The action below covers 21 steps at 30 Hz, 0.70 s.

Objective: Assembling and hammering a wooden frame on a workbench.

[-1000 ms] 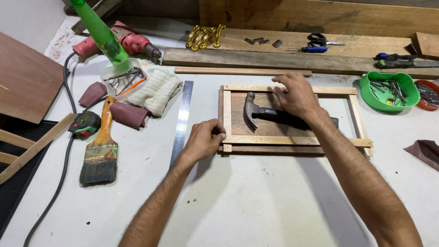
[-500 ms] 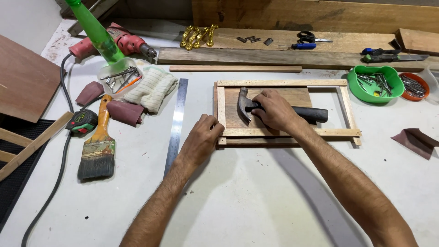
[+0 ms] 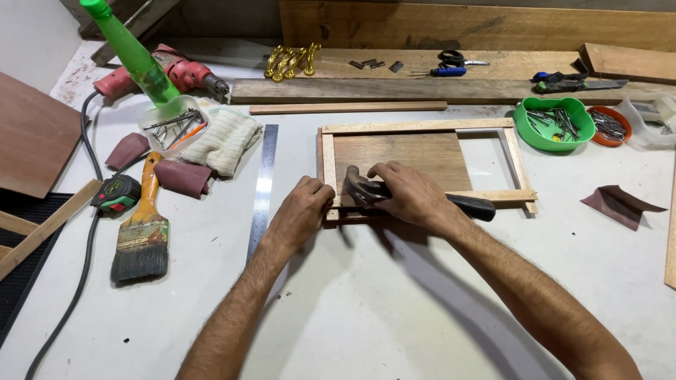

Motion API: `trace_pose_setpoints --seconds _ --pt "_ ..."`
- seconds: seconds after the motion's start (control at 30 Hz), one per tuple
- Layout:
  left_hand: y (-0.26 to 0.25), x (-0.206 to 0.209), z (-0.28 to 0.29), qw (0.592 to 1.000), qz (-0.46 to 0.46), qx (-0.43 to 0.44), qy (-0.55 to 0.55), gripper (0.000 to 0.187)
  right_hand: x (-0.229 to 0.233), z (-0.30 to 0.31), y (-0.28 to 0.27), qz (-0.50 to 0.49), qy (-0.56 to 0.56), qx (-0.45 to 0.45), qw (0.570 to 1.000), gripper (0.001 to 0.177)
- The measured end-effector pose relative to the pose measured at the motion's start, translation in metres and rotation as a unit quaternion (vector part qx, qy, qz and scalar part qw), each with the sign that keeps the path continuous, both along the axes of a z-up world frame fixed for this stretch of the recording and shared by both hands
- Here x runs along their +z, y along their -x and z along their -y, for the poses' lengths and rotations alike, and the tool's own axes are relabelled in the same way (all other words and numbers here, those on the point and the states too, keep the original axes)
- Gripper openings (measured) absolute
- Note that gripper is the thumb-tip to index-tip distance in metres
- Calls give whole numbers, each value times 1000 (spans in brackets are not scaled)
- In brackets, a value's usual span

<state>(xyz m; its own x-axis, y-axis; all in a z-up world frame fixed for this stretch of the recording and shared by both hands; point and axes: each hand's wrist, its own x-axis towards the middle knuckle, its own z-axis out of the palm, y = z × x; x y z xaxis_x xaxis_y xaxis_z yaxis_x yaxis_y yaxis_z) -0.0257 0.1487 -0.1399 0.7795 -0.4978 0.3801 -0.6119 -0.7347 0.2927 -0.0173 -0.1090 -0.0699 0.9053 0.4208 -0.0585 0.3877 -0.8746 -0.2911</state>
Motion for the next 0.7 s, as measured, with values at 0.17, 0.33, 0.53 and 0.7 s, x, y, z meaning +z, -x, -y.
trace_pose_setpoints --seconds 0.17,0.33,0.53,0.7 --pt "2 5 -2 999 -7 -3 41 8 -5 -4 2 -39 16 -22 999 64" --pt "-3 13 -10 991 -90 23 94 10 -1 -8 -4 -85 14 -42 995 61" --pt "-3 25 -20 956 -216 42 191 13 -13 -4 -11 -115 10 -56 992 52" --pt "3 28 -15 920 -309 96 221 14 -14 -5 -11 -109 14 -58 992 54"
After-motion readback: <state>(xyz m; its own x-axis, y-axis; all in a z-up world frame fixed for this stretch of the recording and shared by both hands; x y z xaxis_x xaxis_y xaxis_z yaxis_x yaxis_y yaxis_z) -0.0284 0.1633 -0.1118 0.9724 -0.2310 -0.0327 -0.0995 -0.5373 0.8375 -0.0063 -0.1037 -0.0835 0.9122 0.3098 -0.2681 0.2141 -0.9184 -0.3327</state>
